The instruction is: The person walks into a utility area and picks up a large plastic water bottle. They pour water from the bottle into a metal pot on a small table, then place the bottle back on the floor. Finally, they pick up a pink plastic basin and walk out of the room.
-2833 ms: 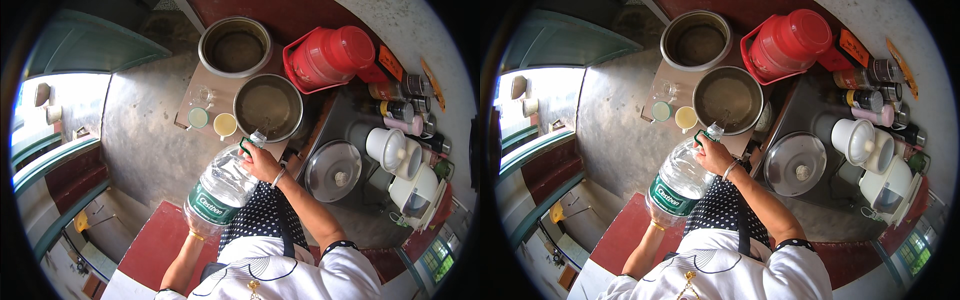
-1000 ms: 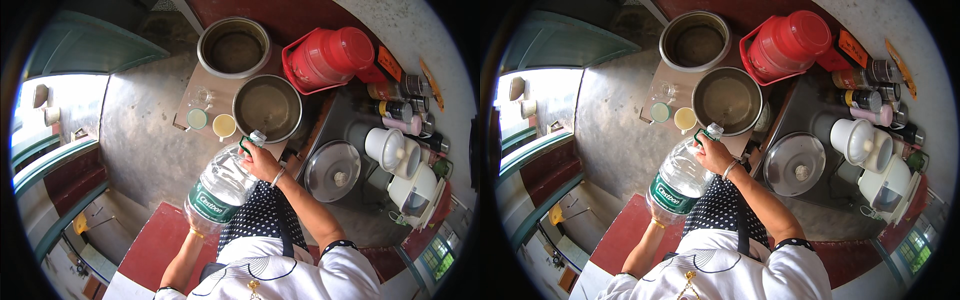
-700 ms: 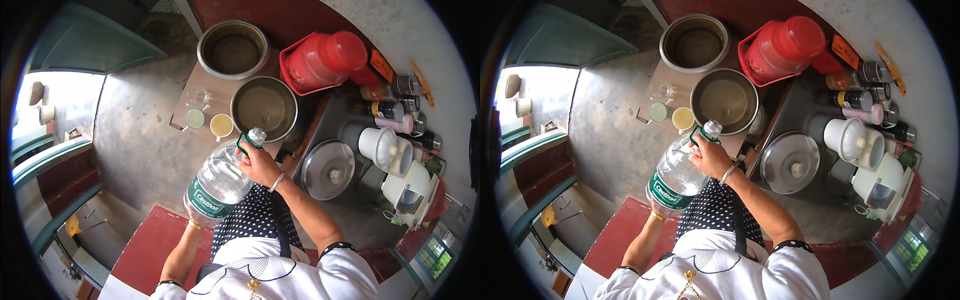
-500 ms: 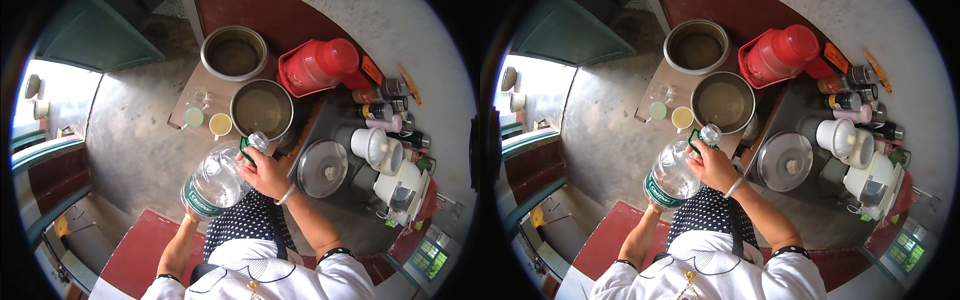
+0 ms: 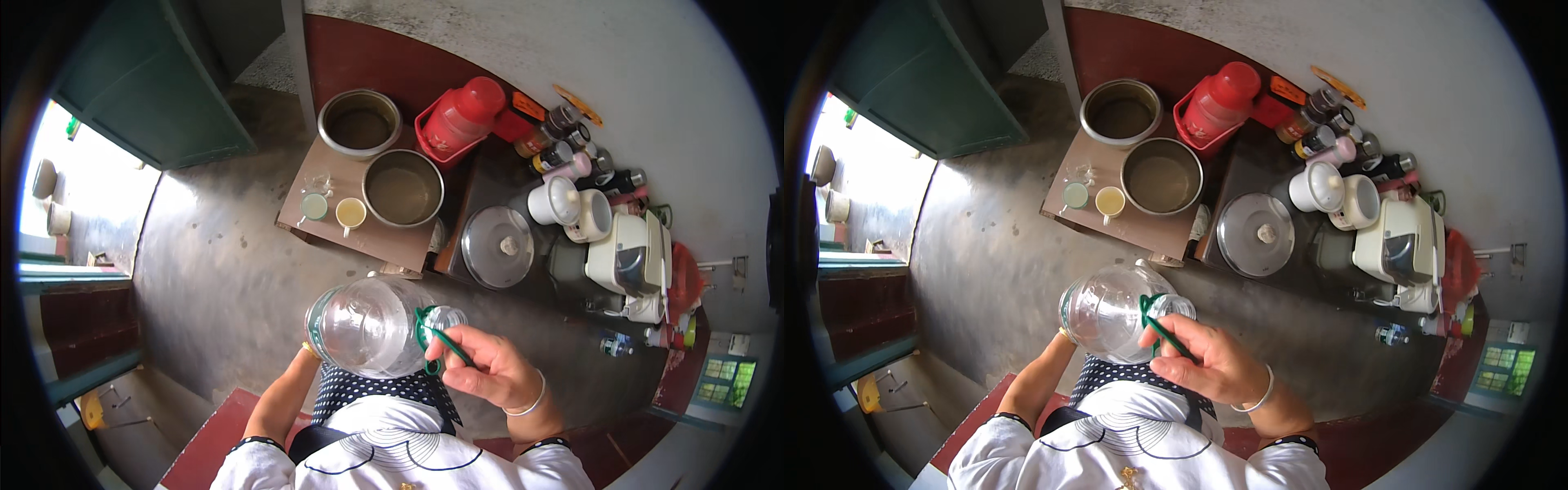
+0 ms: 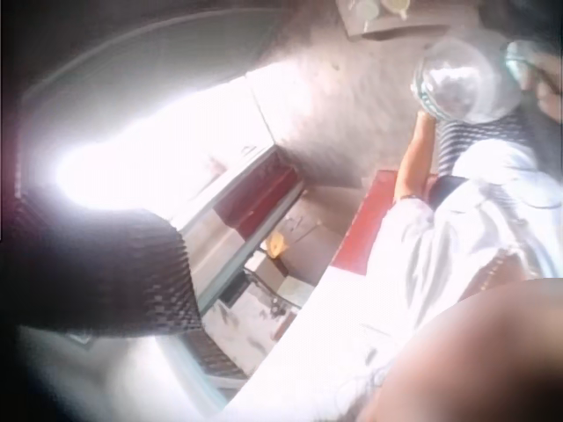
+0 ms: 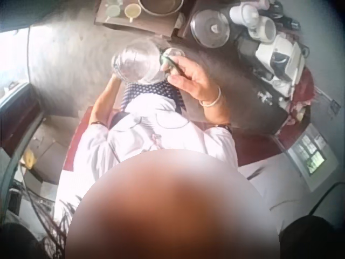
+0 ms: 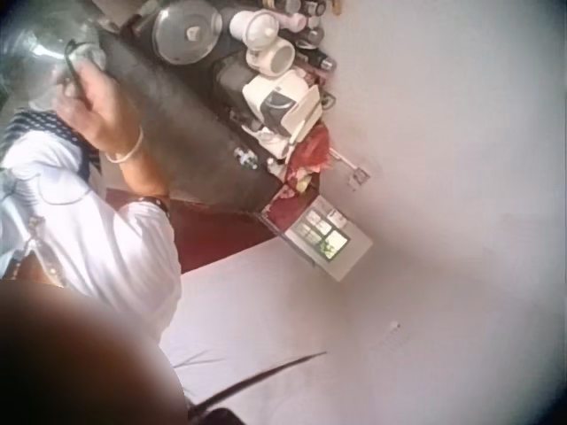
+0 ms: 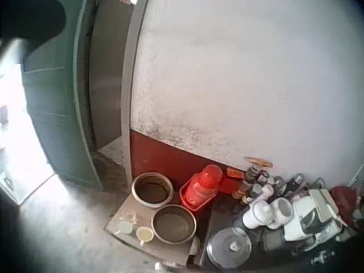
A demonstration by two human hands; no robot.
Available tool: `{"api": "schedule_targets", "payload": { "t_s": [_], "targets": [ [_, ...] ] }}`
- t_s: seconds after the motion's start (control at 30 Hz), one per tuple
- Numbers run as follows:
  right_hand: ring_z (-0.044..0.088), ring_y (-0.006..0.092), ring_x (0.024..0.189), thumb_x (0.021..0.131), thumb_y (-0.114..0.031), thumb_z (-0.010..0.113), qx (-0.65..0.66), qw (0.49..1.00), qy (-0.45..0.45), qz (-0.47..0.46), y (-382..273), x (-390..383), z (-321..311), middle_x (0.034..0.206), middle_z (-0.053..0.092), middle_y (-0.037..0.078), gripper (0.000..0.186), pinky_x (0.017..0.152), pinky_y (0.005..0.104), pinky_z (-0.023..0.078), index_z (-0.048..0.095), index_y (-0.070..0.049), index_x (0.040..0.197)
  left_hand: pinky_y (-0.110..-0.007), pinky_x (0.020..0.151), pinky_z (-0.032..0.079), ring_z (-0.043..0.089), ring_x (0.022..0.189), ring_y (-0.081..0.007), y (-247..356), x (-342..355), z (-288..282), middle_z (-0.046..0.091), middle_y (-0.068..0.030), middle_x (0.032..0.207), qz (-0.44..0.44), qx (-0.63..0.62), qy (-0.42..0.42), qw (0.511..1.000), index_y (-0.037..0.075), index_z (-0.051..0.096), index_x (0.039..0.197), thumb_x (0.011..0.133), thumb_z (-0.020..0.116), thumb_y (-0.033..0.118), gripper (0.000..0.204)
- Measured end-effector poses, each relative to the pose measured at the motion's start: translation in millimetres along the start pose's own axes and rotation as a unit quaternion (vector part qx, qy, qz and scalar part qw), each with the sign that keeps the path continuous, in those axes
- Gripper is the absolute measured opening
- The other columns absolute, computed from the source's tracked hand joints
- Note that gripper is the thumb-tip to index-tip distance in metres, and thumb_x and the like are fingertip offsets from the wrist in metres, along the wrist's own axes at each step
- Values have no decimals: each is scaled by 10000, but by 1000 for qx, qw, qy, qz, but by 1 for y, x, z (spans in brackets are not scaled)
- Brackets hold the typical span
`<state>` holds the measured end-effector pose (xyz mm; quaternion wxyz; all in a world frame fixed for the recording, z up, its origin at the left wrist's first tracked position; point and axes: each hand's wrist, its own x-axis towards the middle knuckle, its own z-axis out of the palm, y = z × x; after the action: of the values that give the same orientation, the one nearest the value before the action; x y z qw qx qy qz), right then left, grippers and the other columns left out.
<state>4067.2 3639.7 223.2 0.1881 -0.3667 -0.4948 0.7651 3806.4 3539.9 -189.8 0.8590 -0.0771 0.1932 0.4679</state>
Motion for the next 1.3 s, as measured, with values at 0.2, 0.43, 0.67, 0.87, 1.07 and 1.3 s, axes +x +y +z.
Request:
{"api": "schedule_targets", "payload": {
  "t_s": [0.2,0.43,0.67,0.87,1.07,1.3],
  "targets": [
    [351,28,648,921,-118,603,15,998,65,-8,53,-40,37,708,381,-56,273,614,188,343,502,-14,1153,-488,1055,345,477,1230,-266,-13,22,-12,512,-77,1354,-65,65,160,983,131,461,1372,897,516,549,635],
    [418,36,641,909,-117,622,15,982,186,-10,128,-58,17,702,449,-32,198,564,216,392,532,-30,1062,-253,763,496,611,849,-120,-57,87,86,672,-49,935,135,602,146,773,31,639,1087,896,642,189,248],
    [449,74,620,895,-127,626,3,961,272,-45,189,-83,-43,707,500,7,203,592,244,411,543,-19,1045,-342,766,496,612,825,-222,-142,191,275,615,-54,837,212,856,-79,464,115,652,927,795,692,176,151],
    [466,65,625,890,-133,616,68,950,303,18,207,-106,-84,728,524,-13,224,574,225,398,555,-10,1067,-422,927,407,501,1103,-245,-184,272,293,526,-40,1182,246,939,-44,236,217,606,1134,766,695,202,379],
    [422,28,667,882,-66,624,90,940,329,25,230,-113,-99,775,456,-52,168,584,177,374,566,-21,1033,-455,953,392,474,1162,-291,-189,311,297,504,-47,1215,166,976,-7,140,253,578,1186,763,676,186,439],
    [497,69,647,867,-143,641,88,933,349,17,250,-87,-101,732,540,-9,214,608,230,427,588,4,1014,-453,955,421,522,1118,-292,-156,293,293,547,-67,1144,160,957,-53,237,249,616,1133,754,644,161,389]
  ]
}}
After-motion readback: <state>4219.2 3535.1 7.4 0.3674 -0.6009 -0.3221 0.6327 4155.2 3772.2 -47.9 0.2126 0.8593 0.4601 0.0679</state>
